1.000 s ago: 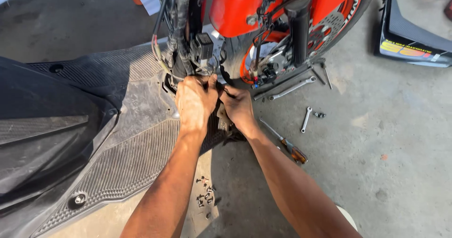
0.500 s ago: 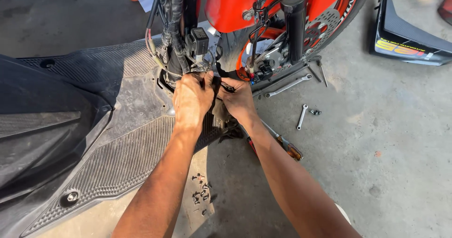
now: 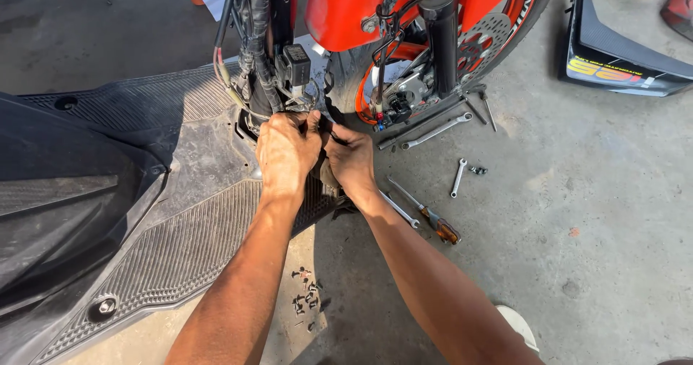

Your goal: Disassembling and repairing motorcycle components using a screwdriver and wrenches

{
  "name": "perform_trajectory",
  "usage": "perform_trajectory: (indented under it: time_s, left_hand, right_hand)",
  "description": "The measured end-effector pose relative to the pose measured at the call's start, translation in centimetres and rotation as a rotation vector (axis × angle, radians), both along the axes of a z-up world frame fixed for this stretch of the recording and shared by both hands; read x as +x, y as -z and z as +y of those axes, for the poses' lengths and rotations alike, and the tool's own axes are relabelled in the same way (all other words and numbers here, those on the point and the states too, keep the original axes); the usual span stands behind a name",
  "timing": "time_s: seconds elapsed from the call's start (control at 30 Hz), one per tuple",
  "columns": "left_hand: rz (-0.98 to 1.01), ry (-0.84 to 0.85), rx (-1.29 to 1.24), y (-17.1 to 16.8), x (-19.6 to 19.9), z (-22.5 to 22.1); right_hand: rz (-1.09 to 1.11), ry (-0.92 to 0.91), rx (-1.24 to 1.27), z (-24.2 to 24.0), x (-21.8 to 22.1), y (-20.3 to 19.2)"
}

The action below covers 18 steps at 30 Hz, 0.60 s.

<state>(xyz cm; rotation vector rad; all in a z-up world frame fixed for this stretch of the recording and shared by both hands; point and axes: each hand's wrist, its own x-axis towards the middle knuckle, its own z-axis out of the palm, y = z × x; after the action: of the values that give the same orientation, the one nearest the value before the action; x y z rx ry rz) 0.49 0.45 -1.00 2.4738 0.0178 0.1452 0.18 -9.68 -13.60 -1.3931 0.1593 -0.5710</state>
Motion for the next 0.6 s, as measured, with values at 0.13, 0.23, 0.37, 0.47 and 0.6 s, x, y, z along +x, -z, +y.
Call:
perform_trajectory:
  time_s: [0.13,0.23,0.37,0.47,0.6]
  left_hand:
    - [0.032,-0.005,-0.029,-1.4,-1.1,-0.3]
    - [0.018,-0.002,-0.036,-0.3,-0.5,-0.2]
    - [-0.002,0.008,-0.017,-0.9,0.0,0.3]
    - [-0.003,0.008,-0.013,-0.8,-0.2,0.4]
    - [0.029,0.005,-0.016,-1.6,-0.6,0.2]
  right_hand:
    - [-0.037,0.018,-0.025,0.8,-0.8,-3.3]
    - [-0.046,0.045,-0.237,0.4,-1.7,-4.3]
    - [-0.109,-0.110,-0.096,-0.6,-1.2,-2.6]
    - [-0.153,-0.099,-0.059,-0.2,-0.3,-2.1]
    - [0.026,-0.064,-0.391,-1.3,-1.0,0.1]
